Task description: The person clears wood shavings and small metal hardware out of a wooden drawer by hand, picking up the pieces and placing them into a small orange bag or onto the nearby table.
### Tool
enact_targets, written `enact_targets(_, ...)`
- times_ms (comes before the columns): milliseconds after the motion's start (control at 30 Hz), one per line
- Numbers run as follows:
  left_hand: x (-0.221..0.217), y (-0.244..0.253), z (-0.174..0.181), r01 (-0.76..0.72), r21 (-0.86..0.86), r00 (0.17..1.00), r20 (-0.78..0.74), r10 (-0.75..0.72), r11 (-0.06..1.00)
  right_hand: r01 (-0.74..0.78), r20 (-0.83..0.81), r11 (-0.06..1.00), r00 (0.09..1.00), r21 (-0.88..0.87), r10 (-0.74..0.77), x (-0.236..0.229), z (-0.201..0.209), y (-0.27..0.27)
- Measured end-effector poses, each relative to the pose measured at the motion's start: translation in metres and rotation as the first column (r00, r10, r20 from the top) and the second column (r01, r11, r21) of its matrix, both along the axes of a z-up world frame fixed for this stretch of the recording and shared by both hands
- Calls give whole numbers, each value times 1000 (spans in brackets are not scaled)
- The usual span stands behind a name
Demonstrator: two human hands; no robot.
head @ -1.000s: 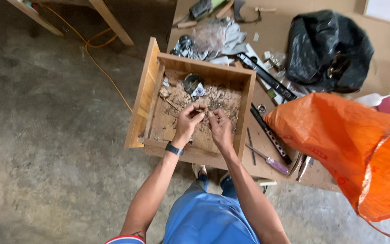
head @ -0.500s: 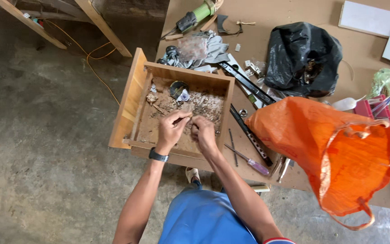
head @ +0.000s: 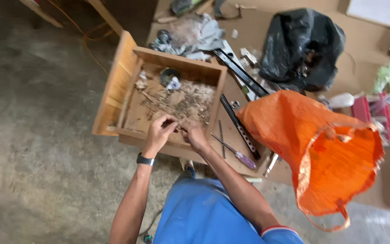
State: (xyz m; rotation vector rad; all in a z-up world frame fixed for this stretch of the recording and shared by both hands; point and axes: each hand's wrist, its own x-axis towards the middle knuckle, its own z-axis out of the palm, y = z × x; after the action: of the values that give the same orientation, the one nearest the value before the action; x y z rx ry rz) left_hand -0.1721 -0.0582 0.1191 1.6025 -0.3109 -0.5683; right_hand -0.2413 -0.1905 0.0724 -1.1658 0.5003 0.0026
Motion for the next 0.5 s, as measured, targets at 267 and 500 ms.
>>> enact_targets(267,23,8,-12,-51,363,998,-17,62,930,14,-77,723,993,-691,-93,-125,57,-73)
enact_targets(500,69,22,-76,193,766,970,-54,-239,613,611,30,717,768,-336,-640,-211,115,-97)
